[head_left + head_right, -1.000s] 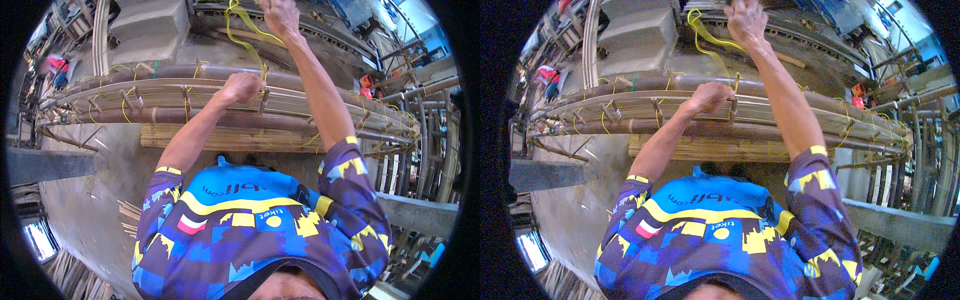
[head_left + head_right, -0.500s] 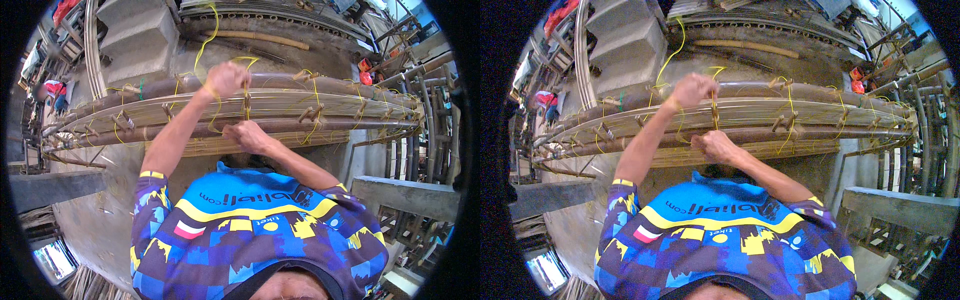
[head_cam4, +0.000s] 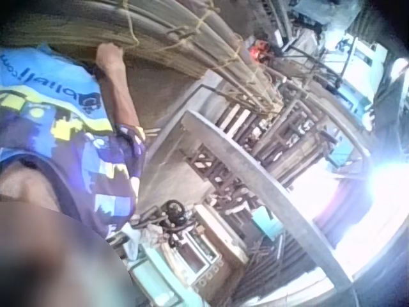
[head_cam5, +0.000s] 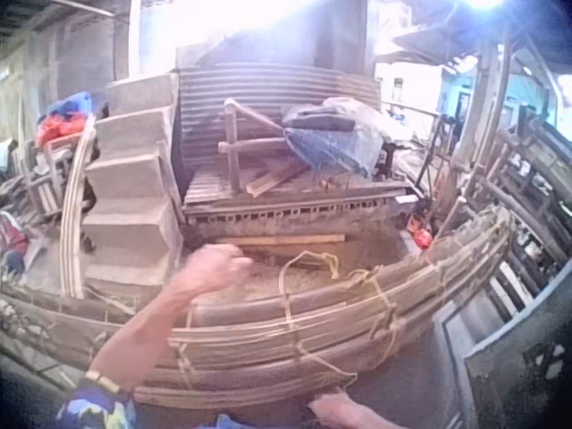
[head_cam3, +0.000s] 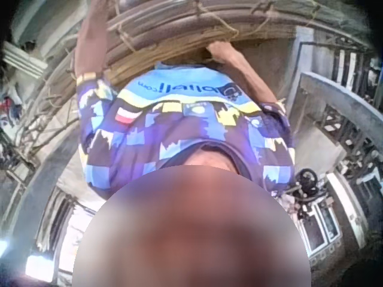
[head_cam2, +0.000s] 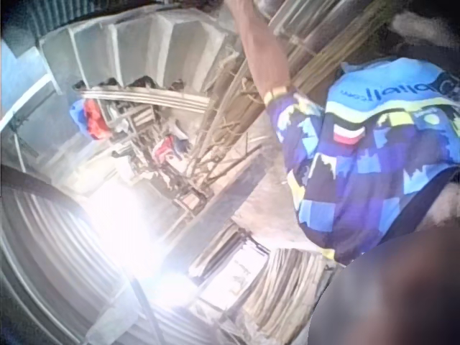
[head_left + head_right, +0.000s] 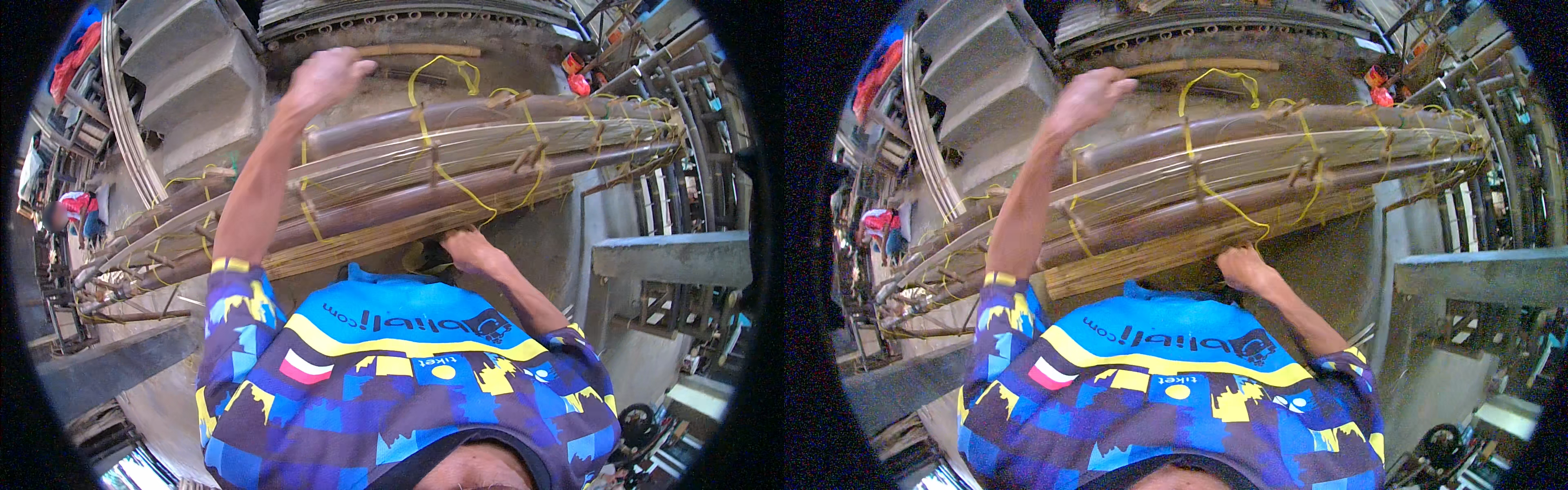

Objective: The person sits on the floor and repeatedly picks up, aligns, and stacks thin bamboo strips into a neat pile. They then move to a rack and tie the bundle with yellow string.

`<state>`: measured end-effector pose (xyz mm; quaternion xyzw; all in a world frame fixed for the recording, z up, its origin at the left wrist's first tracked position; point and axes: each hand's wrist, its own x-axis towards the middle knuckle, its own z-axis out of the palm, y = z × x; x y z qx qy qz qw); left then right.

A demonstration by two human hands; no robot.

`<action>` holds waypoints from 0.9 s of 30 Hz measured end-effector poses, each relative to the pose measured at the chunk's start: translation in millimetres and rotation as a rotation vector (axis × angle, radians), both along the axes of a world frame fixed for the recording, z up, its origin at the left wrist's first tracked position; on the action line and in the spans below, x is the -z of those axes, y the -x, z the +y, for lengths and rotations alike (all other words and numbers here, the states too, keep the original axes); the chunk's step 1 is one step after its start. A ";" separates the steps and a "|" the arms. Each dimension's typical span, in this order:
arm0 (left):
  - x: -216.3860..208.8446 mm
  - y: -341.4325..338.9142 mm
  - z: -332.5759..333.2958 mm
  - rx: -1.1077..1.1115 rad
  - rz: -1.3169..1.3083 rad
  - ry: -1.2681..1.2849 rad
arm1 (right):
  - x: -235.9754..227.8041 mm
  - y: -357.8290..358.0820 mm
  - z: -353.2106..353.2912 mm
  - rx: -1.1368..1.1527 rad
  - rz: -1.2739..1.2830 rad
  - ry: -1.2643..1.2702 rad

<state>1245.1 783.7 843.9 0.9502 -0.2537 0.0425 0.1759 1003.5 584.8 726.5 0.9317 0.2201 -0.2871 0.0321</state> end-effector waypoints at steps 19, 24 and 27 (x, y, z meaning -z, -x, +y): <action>42.5 98.4 109.4 0.113 0.293 0.127 | -157.0 -216.5 223.7 -0.086 -0.779 -0.798; 58.5 86.6 116.8 0.065 0.414 0.140 | -92.2 -247.6 181.9 0.302 0.087 -0.268; 65.1 88.9 118.5 -0.006 0.405 0.069 | -94.4 -218.3 174.0 0.783 0.399 -1.639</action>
